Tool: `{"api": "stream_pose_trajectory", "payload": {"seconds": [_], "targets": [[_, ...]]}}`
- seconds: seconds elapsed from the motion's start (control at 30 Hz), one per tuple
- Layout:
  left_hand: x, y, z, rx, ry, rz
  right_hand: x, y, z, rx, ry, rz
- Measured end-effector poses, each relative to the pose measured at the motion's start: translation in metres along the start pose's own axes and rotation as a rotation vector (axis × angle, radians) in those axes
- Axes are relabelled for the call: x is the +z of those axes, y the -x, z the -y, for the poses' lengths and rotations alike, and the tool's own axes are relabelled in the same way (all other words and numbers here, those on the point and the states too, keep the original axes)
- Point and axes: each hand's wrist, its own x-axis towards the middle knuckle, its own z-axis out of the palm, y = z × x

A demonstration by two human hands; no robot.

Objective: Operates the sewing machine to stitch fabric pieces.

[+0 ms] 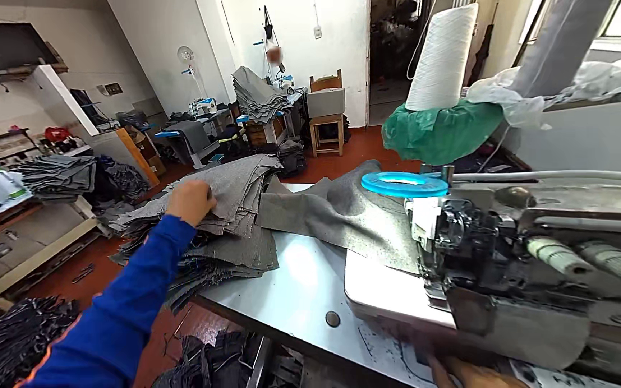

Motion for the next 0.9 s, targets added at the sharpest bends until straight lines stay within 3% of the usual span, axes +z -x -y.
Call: {"api": "stream_pose_trajectory", "payload": {"seconds": [0.13,0.23,0.3,0.4,0.5,0.57,0.67,0.77,0.83,0.9], "targets": [[-0.024,-0.03,0.018,0.023,0.16,0.017,0.013,0.016,-0.015,-0.171,-0.172,-0.223],[-0.041,-0.012,-0.005,0.021,0.272,-0.046,0.002,0.03,0.002,-0.251,-0.509,-0.319],[-0.04,0.022,-0.043,0.095,0.36,0.011,-0.006,0.031,0.036,-0.316,-0.767,-0.24],[-0.023,0.085,-0.115,0.311,0.589,0.169,-0.013,0.014,0.11,-0.367,-1.2,0.042],[0.013,0.132,-0.181,0.4,1.021,0.265,-0.017,-0.003,0.177,-0.11,-1.57,0.149],[0.043,0.147,-0.205,0.491,1.087,0.172,-0.018,-0.007,0.201,0.126,-1.66,0.024],[0.091,0.143,-0.197,0.908,0.796,-0.103,-0.019,0.012,0.184,0.244,-1.625,0.091],[0.122,0.159,-0.176,1.004,0.6,-0.23,-0.014,0.057,0.125,0.162,-1.361,0.157],[0.123,0.167,-0.169,0.928,0.542,-0.303,-0.033,0.08,0.056,0.108,-0.928,-0.109],[0.122,0.162,-0.175,0.869,0.493,-0.402,-0.071,0.096,-0.035,0.208,-0.277,-0.376]]}}
